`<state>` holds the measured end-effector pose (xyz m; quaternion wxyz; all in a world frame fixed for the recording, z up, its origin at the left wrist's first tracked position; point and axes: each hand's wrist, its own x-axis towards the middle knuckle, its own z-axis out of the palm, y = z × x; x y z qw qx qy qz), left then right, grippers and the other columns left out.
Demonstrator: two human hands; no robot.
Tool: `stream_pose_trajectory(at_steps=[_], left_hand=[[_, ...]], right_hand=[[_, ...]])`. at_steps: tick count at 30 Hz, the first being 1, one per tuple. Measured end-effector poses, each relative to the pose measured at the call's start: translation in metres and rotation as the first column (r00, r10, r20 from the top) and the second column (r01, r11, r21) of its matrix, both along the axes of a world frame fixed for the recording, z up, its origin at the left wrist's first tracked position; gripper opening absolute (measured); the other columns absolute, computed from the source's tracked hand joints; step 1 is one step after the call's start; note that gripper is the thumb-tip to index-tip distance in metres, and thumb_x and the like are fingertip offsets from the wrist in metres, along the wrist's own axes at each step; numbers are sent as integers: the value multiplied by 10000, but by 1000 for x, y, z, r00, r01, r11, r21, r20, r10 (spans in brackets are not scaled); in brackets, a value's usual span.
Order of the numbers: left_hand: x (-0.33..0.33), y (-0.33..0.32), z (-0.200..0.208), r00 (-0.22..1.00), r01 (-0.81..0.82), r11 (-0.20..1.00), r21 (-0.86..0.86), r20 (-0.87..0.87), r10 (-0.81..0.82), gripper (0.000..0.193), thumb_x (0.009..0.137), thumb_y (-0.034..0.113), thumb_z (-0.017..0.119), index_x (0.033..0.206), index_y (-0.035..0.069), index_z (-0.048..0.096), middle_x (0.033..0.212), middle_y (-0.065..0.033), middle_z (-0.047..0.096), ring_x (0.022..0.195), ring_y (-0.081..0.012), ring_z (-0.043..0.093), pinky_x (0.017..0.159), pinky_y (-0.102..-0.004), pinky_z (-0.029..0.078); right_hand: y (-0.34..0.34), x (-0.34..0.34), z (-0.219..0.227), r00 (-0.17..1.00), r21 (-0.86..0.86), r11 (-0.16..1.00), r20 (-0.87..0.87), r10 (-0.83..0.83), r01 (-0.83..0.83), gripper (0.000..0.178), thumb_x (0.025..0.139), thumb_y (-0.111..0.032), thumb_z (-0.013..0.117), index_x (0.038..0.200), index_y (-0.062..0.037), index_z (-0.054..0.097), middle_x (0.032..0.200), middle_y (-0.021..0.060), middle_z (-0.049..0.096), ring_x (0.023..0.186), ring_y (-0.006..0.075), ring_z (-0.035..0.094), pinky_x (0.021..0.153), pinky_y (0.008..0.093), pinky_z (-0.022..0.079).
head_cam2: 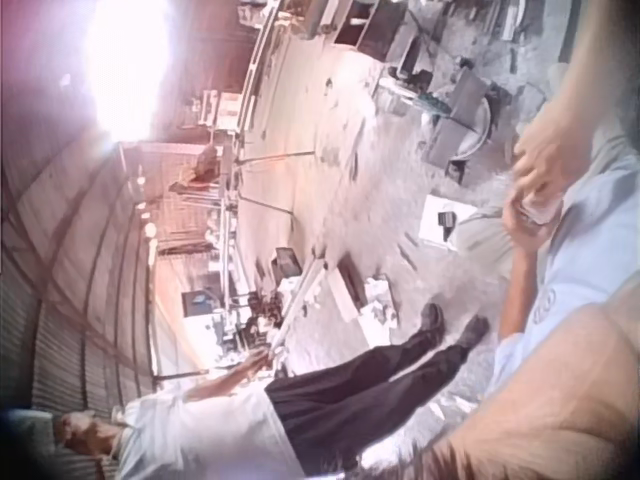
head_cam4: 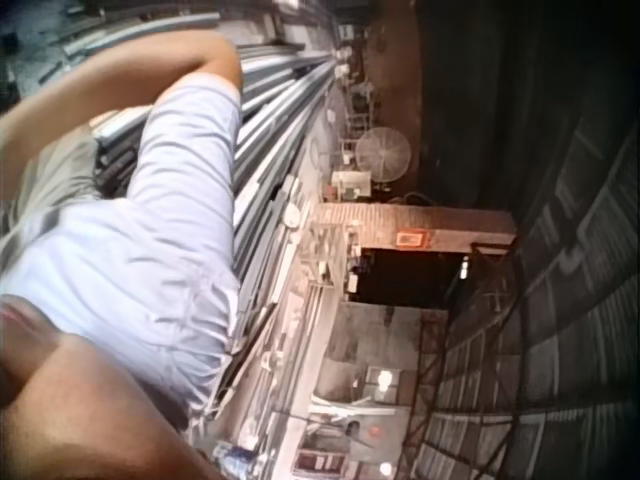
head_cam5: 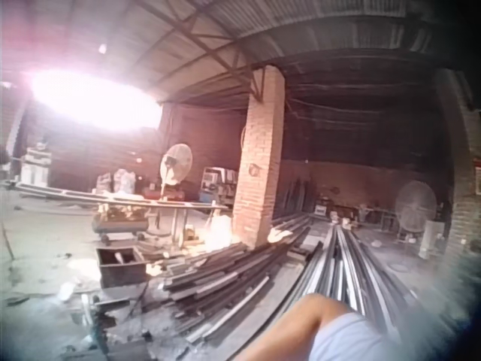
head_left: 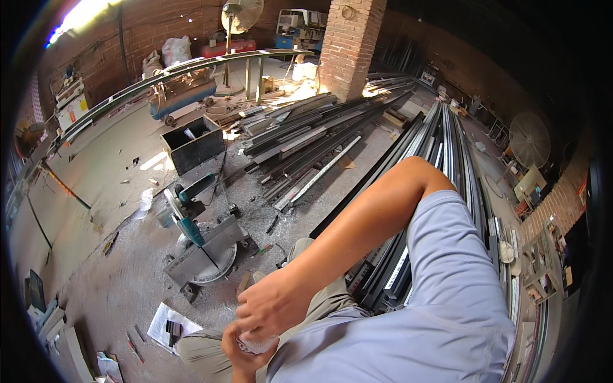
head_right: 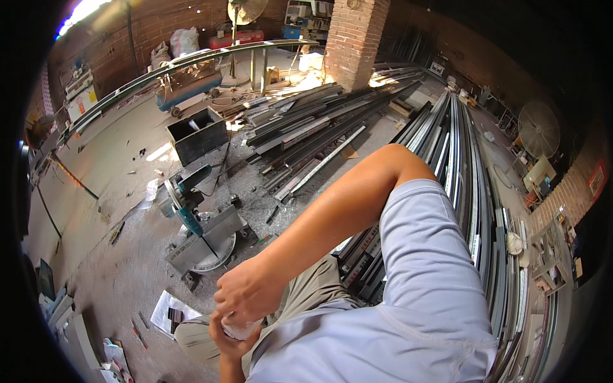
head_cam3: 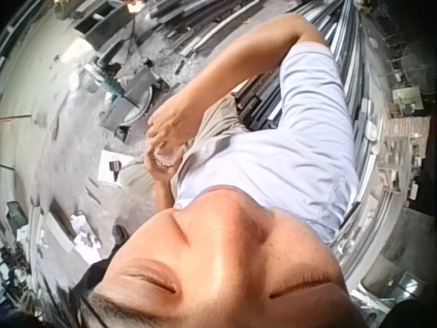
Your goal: The person measures and marks metal profiles with a tape measure and marker, then uses a miter saw to cut them to length. The person handles the profiles one at a time, aligns them on the saw, and cuts them.
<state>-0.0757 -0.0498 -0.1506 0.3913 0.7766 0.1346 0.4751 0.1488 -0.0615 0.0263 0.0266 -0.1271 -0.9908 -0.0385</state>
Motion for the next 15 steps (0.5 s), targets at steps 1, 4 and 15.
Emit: stream_pose_trajectory(at_steps=[1, 4, 15], left_hand=[[0, 0, 2, 1000, -3, 1000, 13, 19, 3, 908, 646, 245, 975, 1343, -63, 483, 1089, -205, 672, 936, -307, 691, 817, -432, 538], [-1, -1, -7, 997, -65, 997, 37, 46, 63, 915, 650, 263, 980, 1340, -70, 481, 1070, -203, 671, 924, -308, 689, 816, -429, 538], [7, 2, 20, 992, -97, 995, 15, 79, 96, 802, 619, 308, 989, 1217, -41, 586, 1011, -170, 704, 855, -306, 717, 772, -403, 569]], right_hand=[[3, -2, 0, 998, 10, 998, 9, 59, -60, 481, 942, -296, 611, 1315, 6, 594, 1012, 103, 719, 888, 274, 707, 673, 436, 527], [9, -10, 2, 993, 4, 997, 92, 80, -81, 459, 952, -294, 598, 1305, 0, 598, 972, 94, 731, 851, 282, 719, 646, 448, 527], [18, -9, 13, 990, 89, 989, 81, 115, -122, 297, 974, -286, 585, 1035, 1, 628, 872, 49, 710, 748, 241, 706, 630, 400, 519]])
